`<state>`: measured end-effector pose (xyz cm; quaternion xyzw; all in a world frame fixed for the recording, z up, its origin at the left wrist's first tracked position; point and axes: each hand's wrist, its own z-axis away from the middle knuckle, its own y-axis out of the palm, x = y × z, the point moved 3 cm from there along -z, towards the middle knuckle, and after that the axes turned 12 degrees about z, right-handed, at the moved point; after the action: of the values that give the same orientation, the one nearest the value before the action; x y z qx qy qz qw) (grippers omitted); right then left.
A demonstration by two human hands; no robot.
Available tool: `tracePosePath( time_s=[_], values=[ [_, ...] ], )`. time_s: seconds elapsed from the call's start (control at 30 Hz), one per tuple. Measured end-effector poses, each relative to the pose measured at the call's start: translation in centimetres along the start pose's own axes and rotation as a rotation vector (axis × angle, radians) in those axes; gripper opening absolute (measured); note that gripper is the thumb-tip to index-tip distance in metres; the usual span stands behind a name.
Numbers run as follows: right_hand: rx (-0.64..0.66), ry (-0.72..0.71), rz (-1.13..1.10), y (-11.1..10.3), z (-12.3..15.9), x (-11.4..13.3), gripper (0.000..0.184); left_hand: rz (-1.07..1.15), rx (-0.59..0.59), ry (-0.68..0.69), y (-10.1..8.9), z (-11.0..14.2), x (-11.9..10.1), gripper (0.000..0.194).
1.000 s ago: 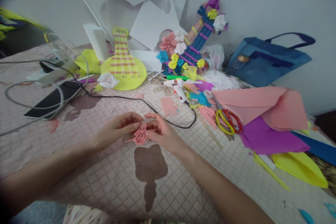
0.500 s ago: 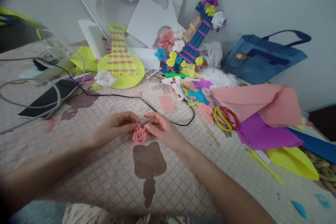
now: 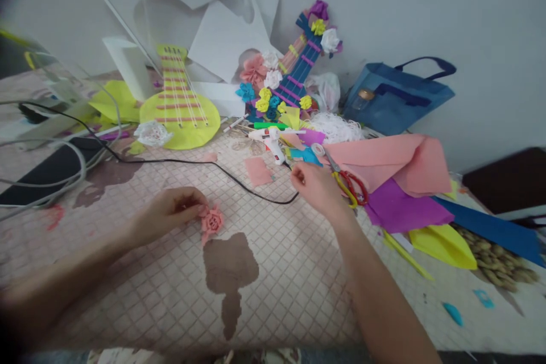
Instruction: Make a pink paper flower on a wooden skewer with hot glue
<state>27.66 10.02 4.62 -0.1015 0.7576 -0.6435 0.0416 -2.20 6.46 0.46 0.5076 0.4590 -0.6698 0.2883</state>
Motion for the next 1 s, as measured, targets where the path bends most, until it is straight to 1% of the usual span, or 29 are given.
tracePosePath(
  time_s=[0.1,0.2,0.27,0.33,0.43,0.53,0.63,0.7,0.77,0.83,0.87,0.9,0.93,1.0],
  values=[
    [0.126,0.113,0.176,0.6,-0.1,-3.6,0.007,-0.032,0.019,-0.005,-0.2,0.0,-0.1,0.019],
    [0.271,0.154,0.307,1.6,-0.1,-5.4,0.007,-0.035,0.036,-0.011,-0.2,-0.1,-0.1,0.019],
    [0.323,0.157,0.350,2.0,-0.1,-5.7,0.008,-0.037,0.044,-0.019,-0.2,-0.2,-0.1,0.020],
    [0.338,0.147,0.353,2.1,-0.1,-5.7,0.008,-0.044,0.057,-0.027,-0.2,-0.2,0.1,0.020],
    [0.369,0.119,0.330,2.0,-0.2,-5.3,0.008,-0.062,0.071,-0.030,-0.2,-0.1,0.2,0.021],
    [0.402,0.127,0.346,1.9,-0.2,-4.8,0.007,-0.061,0.080,-0.037,-0.1,0.0,0.1,0.021],
    [0.414,0.139,0.370,1.2,0.1,-4.8,0.004,-0.063,0.073,-0.049,-0.2,0.1,0.0,0.020],
    [0.411,0.123,0.369,0.5,0.5,-5.0,0.005,-0.075,0.062,-0.054,-0.2,0.1,0.0,0.020],
    [0.374,0.107,0.362,-0.6,1.0,-5.2,0.007,-0.085,0.044,-0.051,-0.3,0.0,-0.1,0.020],
    [0.303,0.087,0.335,-1.6,1.5,-4.9,0.008,-0.098,0.020,-0.044,-0.3,0.0,-0.2,0.020],
    [0.262,0.060,0.303,-1.9,1.7,-4.4,0.007,-0.104,0.007,-0.042,-0.3,0.0,-0.3,0.019],
    [0.224,0.012,0.253,-2.1,1.9,-3.5,0.005,-0.111,-0.001,-0.042,-0.3,-0.1,-0.3,0.019],
    [0.189,-0.054,0.181,-2.2,2.1,-2.4,0.007,-0.121,-0.008,-0.043,-0.3,-0.1,-0.4,0.019],
    [0.148,-0.174,0.057,-2.0,2.5,0.1,0.020,-0.143,-0.012,-0.043,-0.3,-0.1,-0.5,0.019]
  ],
)
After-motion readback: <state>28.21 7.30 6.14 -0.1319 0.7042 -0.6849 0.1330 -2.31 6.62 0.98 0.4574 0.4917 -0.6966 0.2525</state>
